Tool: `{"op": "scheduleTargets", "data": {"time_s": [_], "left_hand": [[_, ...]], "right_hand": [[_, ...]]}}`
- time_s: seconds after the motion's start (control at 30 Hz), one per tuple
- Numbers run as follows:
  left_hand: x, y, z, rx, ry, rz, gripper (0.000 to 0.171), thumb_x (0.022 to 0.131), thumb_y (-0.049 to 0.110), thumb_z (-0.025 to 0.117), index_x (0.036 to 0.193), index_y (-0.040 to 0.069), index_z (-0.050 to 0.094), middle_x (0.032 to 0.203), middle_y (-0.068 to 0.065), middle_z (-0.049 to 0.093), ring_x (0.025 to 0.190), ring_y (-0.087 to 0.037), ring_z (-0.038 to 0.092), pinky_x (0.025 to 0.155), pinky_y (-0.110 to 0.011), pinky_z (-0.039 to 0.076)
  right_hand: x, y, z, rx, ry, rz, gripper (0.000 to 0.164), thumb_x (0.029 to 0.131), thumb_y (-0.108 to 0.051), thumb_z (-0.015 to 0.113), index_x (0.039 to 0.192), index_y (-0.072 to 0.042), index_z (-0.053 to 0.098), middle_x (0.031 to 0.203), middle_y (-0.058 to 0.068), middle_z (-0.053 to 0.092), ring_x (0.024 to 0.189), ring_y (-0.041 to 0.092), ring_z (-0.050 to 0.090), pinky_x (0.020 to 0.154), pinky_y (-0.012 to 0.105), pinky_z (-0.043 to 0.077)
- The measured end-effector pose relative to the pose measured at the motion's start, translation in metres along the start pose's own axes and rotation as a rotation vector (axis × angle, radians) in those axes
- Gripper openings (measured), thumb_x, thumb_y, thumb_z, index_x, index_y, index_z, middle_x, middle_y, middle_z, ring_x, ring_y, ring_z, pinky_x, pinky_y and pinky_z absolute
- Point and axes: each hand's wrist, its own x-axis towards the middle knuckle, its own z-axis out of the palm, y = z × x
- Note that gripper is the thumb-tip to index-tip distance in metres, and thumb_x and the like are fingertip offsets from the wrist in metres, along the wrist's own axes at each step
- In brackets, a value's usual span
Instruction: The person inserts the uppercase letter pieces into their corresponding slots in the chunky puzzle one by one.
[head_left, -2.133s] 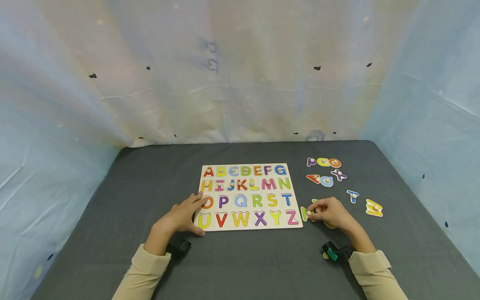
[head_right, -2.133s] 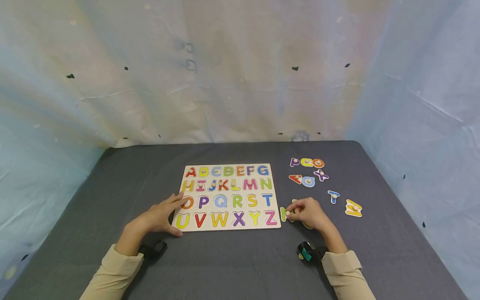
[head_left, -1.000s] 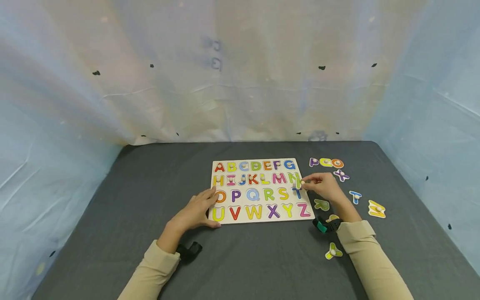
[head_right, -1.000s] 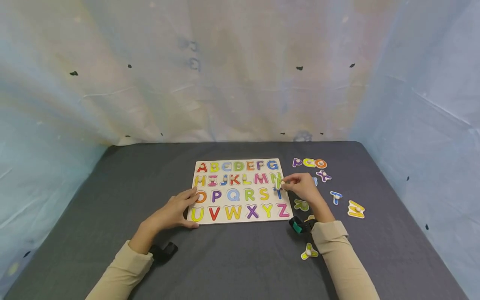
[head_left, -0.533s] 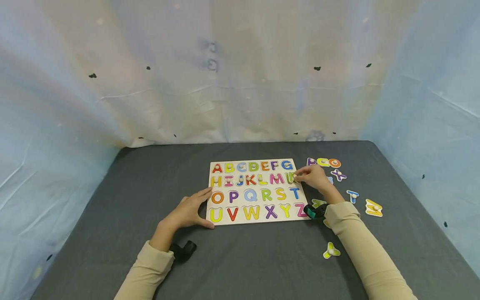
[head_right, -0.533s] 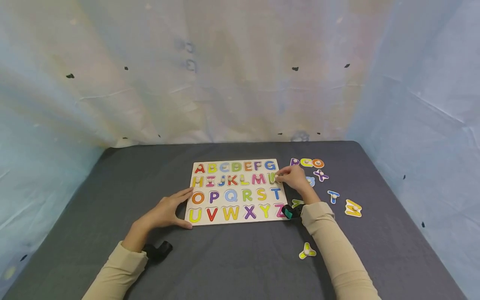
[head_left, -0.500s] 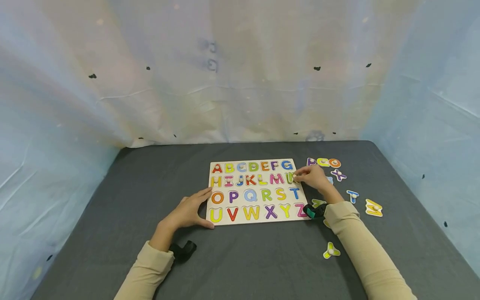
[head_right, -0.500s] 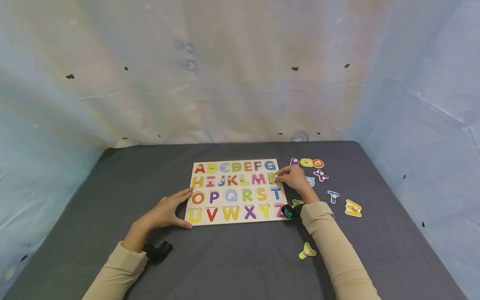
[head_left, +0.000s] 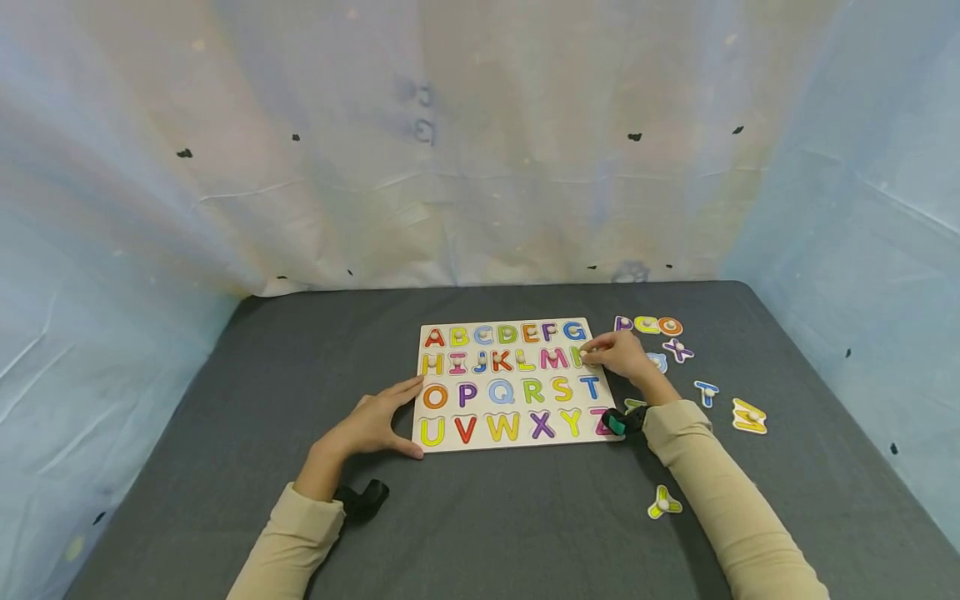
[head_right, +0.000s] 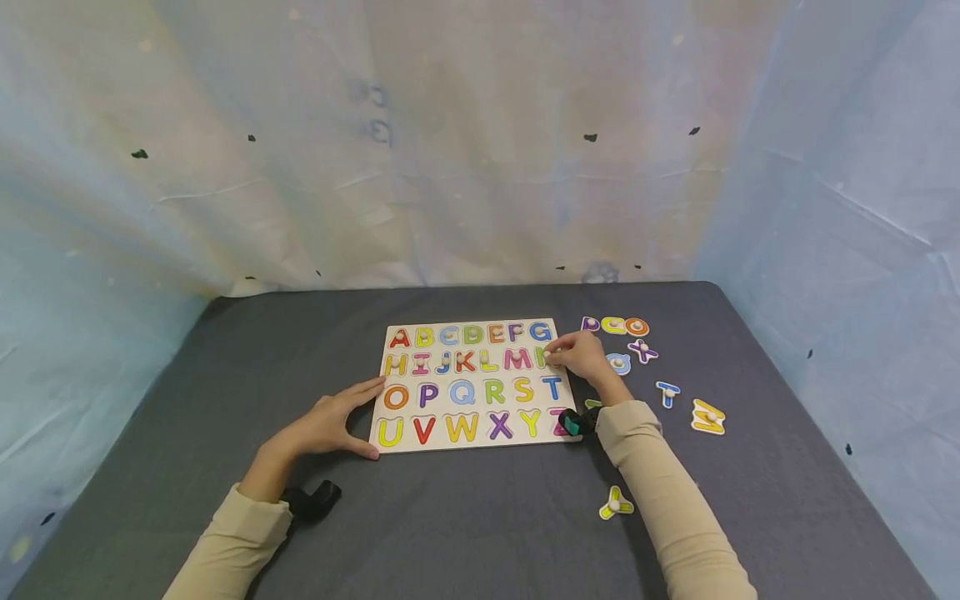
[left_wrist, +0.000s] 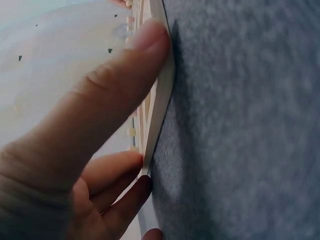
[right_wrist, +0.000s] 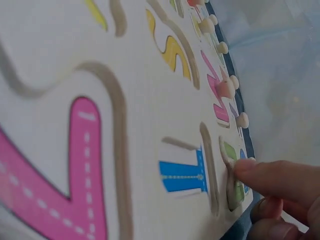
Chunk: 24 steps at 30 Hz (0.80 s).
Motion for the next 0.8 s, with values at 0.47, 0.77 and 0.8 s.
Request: {"op": "scheduleTargets", "data": {"time_s": [0.47,0.77,0.8], "left_hand": [[-0.001,0.0,-0.003,0.025,-0.026,-0.015,0.107,0.068,0.041,0.085,0.152,0.006,0.029,0.161,-0.012,0.027,0.145,-0.036,0.033,0.104,-0.06,0.029],[-0.001,0.001,-0.003,0.009,-0.026,-0.021,0.107,0.067,0.04,0.086,0.152,0.007,0.029,0.16,-0.012,0.028,0.144,-0.037,0.034,0.104,-0.064,0.028],[-0.001,0.001,-0.003,0.008,-0.025,-0.018,0.107,0.067,0.04,0.086,0.152,0.008,0.029,0.16,-0.012,0.028,0.144,-0.036,0.034,0.104,-0.063,0.029]], "right_hand": [[-0.017,0.005,-0.01,0.002,0.014,0.009,0.031,0.087,-0.017,0.07,0.111,0.003,0.07,0.064,-0.004,0.043,0.065,0.014,0.039,0.058,0.026,0.032],[-0.064,0.03,-0.029,0.023,0.004,0.019,0.034,0.088,-0.02,0.069,0.11,0.005,0.069,0.058,-0.01,0.046,0.057,0.006,0.039,0.055,0.023,0.034],[-0.07,0.032,-0.031,0.028,0.006,0.022,0.034,0.088,-0.02,0.069,0.11,0.006,0.069,0.057,-0.011,0.047,0.056,0.005,0.039,0.055,0.023,0.035]]}}
